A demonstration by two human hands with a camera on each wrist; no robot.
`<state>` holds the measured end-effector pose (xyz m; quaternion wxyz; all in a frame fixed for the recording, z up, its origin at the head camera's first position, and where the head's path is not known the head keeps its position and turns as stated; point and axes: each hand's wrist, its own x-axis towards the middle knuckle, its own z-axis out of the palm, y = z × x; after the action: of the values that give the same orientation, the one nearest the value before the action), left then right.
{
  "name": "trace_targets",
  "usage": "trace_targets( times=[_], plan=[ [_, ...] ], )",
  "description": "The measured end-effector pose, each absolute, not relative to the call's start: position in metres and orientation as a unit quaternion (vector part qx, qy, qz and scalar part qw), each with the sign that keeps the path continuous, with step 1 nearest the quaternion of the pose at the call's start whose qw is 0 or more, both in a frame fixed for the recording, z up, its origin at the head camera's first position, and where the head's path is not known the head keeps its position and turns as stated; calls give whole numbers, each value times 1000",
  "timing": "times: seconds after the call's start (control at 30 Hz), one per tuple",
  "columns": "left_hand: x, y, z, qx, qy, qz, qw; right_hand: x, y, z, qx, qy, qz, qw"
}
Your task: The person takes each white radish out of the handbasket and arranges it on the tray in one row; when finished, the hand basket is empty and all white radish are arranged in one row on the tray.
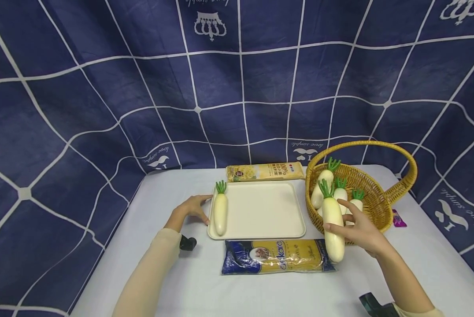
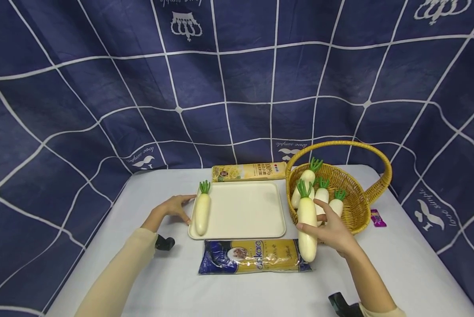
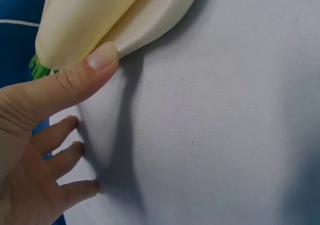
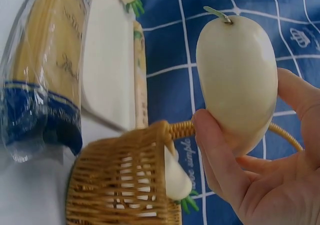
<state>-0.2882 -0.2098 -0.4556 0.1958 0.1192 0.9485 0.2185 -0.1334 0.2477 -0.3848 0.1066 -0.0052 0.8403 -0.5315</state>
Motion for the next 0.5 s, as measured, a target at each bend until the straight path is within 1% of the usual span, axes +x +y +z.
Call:
trace_targets(
  times=[0.33, 0.5],
  plan=[
    [-286, -209, -454, 119, 949, 213, 198, -138, 229, -387, -30, 831, -543, 121],
    [-286, -209, -454, 112, 949, 218, 200, -145, 218, -387, -36, 841, -527, 116]
  ],
)
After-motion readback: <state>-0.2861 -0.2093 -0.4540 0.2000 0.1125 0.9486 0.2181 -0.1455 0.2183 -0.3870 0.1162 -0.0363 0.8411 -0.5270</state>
